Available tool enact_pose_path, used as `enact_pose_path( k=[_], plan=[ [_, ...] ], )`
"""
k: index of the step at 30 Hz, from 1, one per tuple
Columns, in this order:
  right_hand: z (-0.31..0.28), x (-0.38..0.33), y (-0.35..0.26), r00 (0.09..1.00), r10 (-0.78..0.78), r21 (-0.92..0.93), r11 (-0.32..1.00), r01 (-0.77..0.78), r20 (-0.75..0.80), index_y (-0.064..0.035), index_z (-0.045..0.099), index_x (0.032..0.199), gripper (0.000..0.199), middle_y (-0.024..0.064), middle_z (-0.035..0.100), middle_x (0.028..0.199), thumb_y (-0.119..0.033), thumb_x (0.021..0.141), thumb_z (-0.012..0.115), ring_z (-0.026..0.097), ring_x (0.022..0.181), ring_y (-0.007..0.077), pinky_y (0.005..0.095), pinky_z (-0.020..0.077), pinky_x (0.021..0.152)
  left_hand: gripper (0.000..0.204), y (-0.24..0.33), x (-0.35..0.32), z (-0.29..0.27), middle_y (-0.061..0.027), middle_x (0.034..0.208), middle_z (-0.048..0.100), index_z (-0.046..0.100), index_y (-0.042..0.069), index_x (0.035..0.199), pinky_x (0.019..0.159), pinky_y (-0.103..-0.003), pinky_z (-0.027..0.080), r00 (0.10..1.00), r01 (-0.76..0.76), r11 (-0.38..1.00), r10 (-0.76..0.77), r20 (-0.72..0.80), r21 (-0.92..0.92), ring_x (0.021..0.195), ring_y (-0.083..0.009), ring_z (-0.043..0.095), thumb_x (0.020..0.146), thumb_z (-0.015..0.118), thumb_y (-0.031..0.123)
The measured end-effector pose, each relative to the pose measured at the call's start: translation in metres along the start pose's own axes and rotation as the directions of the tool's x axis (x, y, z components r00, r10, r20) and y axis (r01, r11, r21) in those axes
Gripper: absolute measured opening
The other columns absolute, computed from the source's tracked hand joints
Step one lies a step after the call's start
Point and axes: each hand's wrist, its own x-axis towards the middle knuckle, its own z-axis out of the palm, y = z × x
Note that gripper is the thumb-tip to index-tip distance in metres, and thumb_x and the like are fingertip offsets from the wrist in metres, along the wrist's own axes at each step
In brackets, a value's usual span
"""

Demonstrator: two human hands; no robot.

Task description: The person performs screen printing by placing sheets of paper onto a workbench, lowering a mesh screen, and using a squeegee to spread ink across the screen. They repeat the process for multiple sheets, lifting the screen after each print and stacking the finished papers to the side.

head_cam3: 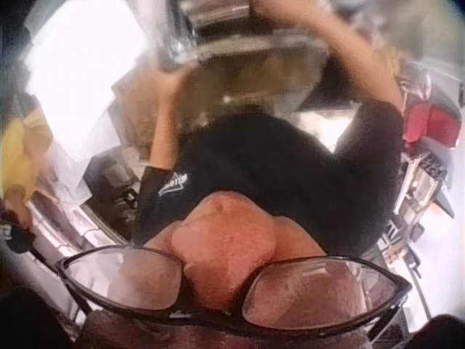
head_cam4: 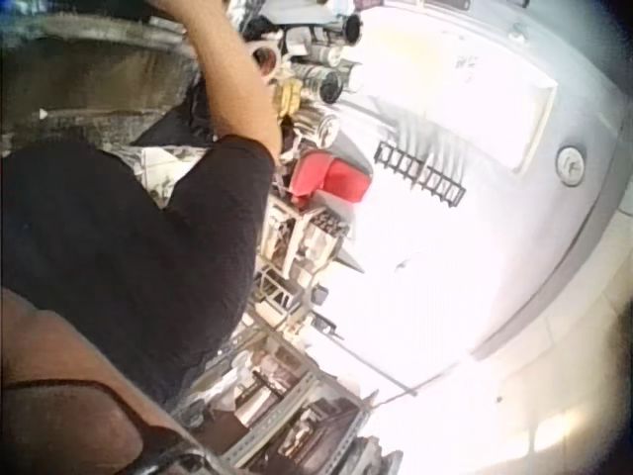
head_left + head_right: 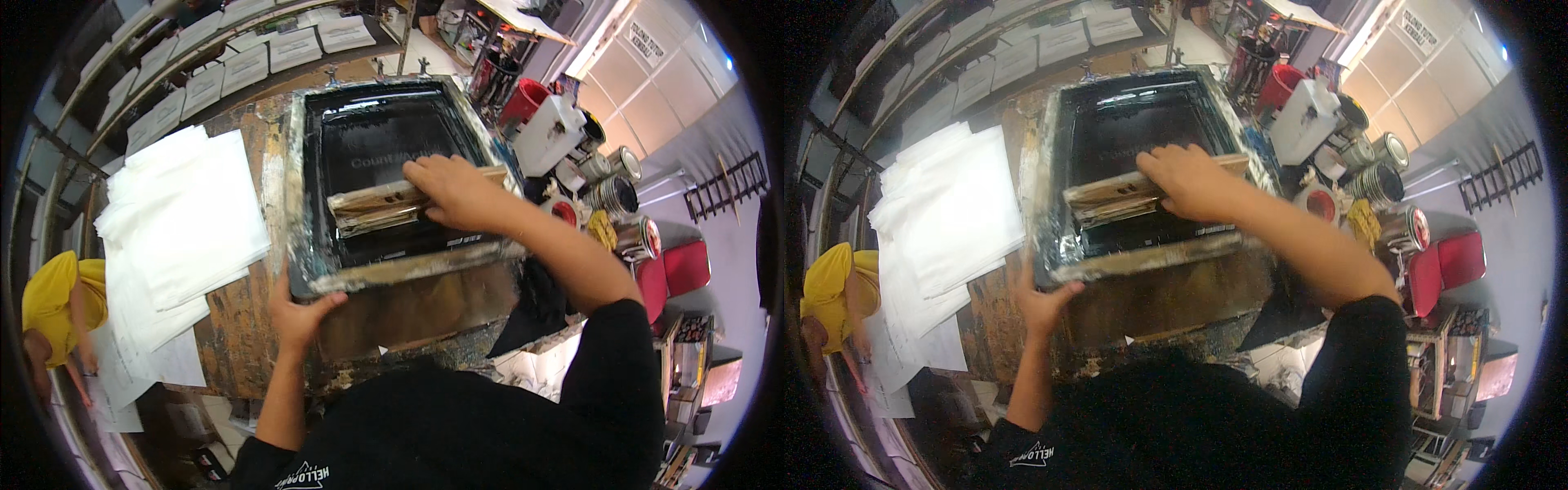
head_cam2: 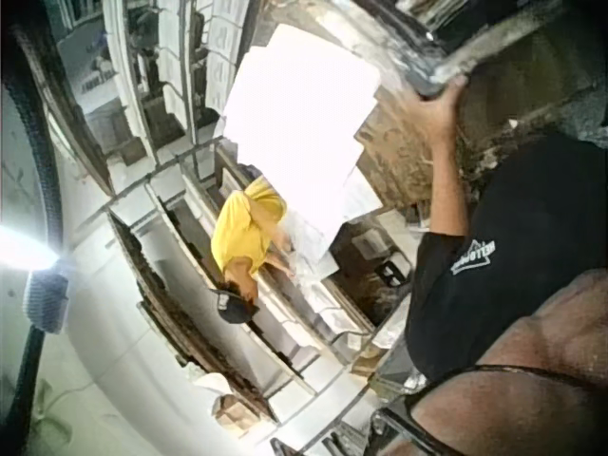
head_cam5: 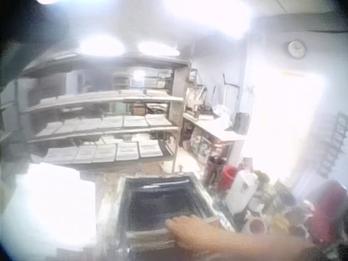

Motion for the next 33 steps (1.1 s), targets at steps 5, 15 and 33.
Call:
enact_pose_path(
  k=[5, 15, 33],
  plan=[
    [0.054, 0.090, 0.070, 0.946, 0.055, -0.235, 0.962, -0.135, -0.320, -0.0082, 0.054, 0.117, 0.047, 0.0112, 0.061, 0.113, -0.008, 0.078, 0.079, 0.060, 0.110, 0.0338, 0.0477, 0.0482, 0.088, 0.134, -0.055, -0.021, 0.006, -0.0083, 0.098, 0.070, 0.051, -0.005, 0.157, 0.096, -0.043, 0.038, 0.986, -0.162, 0.854, 0.163, 0.041, 0.495, 0.096, -0.0283, 0.052, 0.053, 0.097, 0.066],
    [0.097, 0.209, 0.160, 0.922, 0.029, -0.348, 0.921, -0.175, -0.387, -0.0098, 0.059, 0.117, 0.030, 0.0084, 0.067, 0.112, -0.006, 0.089, 0.067, 0.066, 0.113, 0.0307, 0.0448, 0.0545, 0.088, 0.141, -0.051, -0.016, 0.001, -0.0055, 0.098, 0.070, 0.047, -0.009, 0.156, 0.097, -0.043, 0.034, 0.983, -0.172, 0.837, 0.113, 0.143, 0.519, 0.093, -0.0235, 0.056, 0.052, 0.093, 0.074],
    [0.103, 0.089, 0.046, 0.955, 0.087, -0.268, 0.949, -0.166, -0.284, -0.0095, 0.057, 0.112, 0.039, 0.0081, 0.066, 0.109, -0.008, 0.079, 0.077, 0.065, 0.105, 0.0309, 0.0456, 0.0528, 0.087, 0.116, -0.052, -0.018, 0.005, -0.0126, 0.115, 0.061, 0.068, 0.004, 0.142, 0.107, -0.048, 0.033, 0.993, -0.118, 0.777, 0.089, 0.079, 0.618, 0.115, -0.0335, 0.054, 0.050, 0.096, 0.068]
  ],
)
